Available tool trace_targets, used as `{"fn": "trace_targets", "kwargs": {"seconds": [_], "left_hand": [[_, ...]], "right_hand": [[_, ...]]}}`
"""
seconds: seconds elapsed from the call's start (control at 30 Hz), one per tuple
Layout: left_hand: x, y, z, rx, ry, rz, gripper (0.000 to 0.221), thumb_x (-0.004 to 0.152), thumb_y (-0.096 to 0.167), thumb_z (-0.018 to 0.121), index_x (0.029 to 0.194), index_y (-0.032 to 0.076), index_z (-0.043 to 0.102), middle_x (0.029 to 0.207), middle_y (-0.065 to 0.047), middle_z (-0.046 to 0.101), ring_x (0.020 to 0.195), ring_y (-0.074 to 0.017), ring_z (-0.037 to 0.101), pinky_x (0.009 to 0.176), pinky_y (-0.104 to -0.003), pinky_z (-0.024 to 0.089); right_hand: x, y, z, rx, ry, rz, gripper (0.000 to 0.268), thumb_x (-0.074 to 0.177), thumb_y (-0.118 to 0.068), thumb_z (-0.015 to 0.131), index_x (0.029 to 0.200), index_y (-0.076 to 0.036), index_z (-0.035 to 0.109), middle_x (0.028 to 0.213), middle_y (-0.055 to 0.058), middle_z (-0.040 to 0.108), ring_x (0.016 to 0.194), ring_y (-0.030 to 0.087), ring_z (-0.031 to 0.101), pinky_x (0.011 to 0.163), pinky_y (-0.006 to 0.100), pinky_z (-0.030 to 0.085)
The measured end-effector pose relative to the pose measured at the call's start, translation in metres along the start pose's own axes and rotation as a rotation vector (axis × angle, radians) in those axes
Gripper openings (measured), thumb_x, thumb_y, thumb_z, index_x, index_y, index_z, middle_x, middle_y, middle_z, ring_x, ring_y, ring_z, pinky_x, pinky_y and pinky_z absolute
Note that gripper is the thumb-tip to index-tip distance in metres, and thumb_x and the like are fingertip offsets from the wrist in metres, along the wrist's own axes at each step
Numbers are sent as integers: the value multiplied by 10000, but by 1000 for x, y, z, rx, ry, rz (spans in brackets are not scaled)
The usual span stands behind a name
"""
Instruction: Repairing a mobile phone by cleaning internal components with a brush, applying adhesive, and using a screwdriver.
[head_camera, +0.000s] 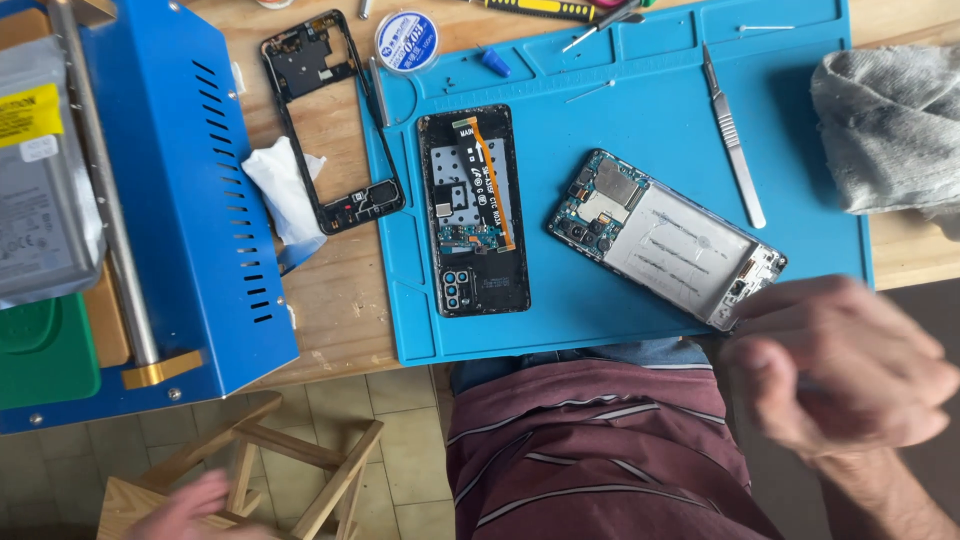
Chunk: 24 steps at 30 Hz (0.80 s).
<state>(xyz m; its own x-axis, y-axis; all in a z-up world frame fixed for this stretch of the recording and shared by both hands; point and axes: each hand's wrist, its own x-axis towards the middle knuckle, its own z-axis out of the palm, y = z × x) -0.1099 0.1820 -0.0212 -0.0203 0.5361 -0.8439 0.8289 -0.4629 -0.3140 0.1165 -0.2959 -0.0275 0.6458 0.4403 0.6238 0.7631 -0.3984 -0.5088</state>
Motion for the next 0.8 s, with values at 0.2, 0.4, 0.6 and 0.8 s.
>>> {"fn": "trace_targets", "kwargs": {"seconds": [0.2, 0.4, 0.6, 0.8], "left_hand": [[-14, 169, 145, -411, 966, 1901, 230, 865, 12, 607, 1036, 53, 756, 893, -67, 753, 714, -217, 746, 612, -335, 605], [-93, 245, 111, -406, 1188, 2197, 192, 975, 44, 857, 1128, 134, 783, 953, 24, 709, 713, -87, 716, 616, -232, 529], [-112, 266, 99, -776, 935, 2140, 182, 1069, 58, 663, 1246, 46, 626, 1023, -86, 786, 834, -232, 776, 745, -304, 666], [-118, 265, 92, -842, 707, 1977, 258, 1046, 29, 694, 1282, 48, 590, 1098, -108, 706, 906, -260, 695, 874, -363, 614]], "right_hand": [[-21, 18, -20, -291, -208, 370, 522, 1051, -240, 796, 1366, 134, 614, 1320, 280, 668, 1199, 452, 591, 1131, 561, 493], [-17, 22, -7, -602, -369, 229, 956, 935, -675, 846, 1538, 48, 682, 1434, 232, 724, 1272, 436, 650, 1152, 540, 508], [-8, 17, -7, -488, -333, 254, 746, 1004, -407, 958, 1460, 97, 650, 1333, 213, 737, 1199, 412, 713, 1023, 499, 588], [9, 3, -11, -129, -237, 631, 985, 706, -189, 954, 1491, 109, 438, 1397, 220, 685, 1287, 318, 670, 1030, 481, 448]]}}
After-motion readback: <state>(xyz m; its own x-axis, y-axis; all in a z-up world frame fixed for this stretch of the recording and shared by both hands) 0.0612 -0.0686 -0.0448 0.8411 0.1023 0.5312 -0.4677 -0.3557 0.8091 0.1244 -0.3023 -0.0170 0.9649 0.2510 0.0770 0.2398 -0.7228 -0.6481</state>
